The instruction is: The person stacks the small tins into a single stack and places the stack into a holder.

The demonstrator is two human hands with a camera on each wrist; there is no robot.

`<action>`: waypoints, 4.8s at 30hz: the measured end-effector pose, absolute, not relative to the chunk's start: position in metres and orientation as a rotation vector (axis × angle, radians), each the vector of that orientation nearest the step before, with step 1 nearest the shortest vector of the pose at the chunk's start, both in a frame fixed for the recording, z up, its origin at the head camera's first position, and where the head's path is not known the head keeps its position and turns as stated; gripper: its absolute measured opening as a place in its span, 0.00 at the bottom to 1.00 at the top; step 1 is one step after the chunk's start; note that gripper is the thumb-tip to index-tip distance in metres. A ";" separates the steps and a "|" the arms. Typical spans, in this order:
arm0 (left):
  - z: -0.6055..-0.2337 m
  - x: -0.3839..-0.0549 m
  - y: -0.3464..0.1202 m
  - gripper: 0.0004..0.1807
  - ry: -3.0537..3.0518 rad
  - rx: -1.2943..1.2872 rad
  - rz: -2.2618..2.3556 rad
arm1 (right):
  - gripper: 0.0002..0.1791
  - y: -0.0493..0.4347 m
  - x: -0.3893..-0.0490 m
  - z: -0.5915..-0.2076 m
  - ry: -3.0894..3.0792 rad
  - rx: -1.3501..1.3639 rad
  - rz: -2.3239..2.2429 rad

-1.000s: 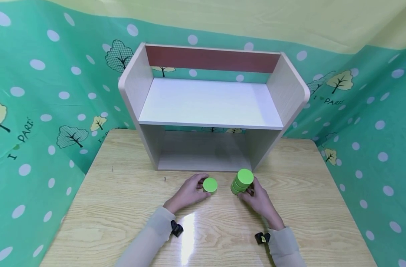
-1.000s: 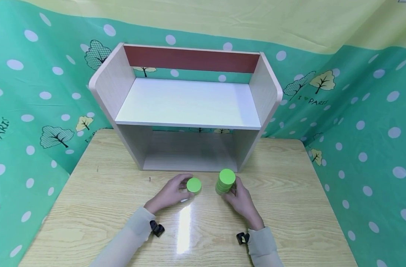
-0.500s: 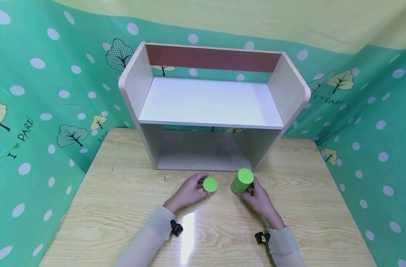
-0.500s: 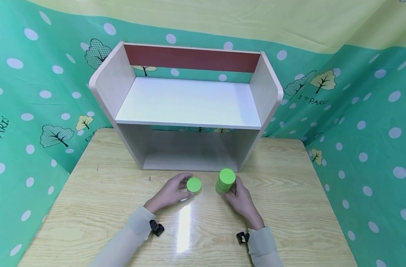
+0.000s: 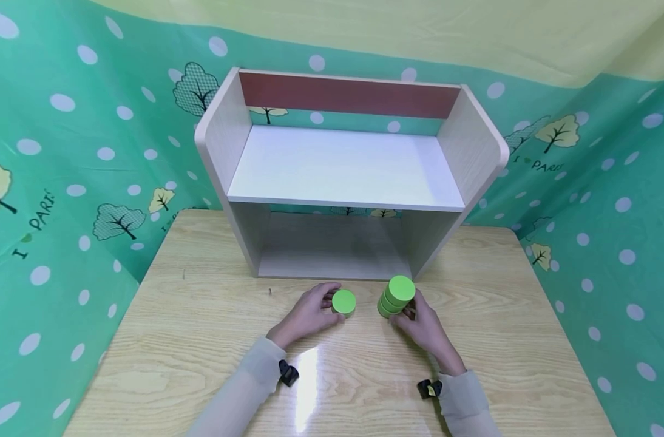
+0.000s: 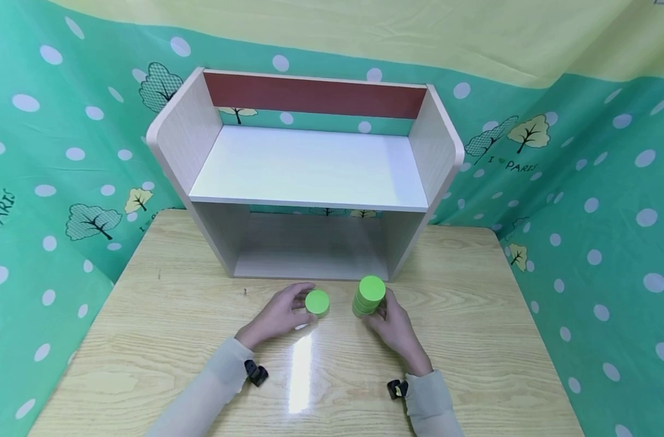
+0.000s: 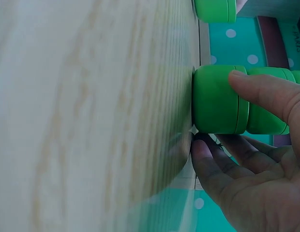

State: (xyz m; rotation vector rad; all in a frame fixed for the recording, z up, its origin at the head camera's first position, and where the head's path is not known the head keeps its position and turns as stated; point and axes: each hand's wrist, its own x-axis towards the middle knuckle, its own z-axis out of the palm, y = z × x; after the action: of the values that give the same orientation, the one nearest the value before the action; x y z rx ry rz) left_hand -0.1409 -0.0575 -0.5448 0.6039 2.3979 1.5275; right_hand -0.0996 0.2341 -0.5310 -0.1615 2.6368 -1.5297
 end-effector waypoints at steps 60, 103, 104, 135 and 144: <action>-0.493 -0.147 -0.049 0.39 2.456 0.754 1.485 | 0.40 0.234 -0.100 -0.530 2.662 -0.132 -1.497; -0.458 -0.155 -0.031 0.41 2.504 0.897 1.436 | 0.40 0.235 -0.100 -0.532 2.688 -0.140 -1.471; -0.457 -0.156 -0.031 0.41 2.503 0.905 1.437 | 0.40 0.235 -0.100 -0.532 2.693 -0.146 -1.474; -0.440 -0.164 -0.007 0.41 2.462 1.022 1.447 | 0.40 0.235 -0.101 -0.533 2.727 -0.234 -1.474; -0.436 -0.164 0.000 0.41 2.437 1.069 1.446 | 0.41 0.235 -0.101 -0.533 2.683 -0.170 -1.488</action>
State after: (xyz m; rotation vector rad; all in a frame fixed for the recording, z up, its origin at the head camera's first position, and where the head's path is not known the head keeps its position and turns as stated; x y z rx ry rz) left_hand -0.1642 0.0003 -0.4362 1.0692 2.4375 1.4456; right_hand -0.1010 0.2354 -0.5326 -0.1701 2.6828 -1.4877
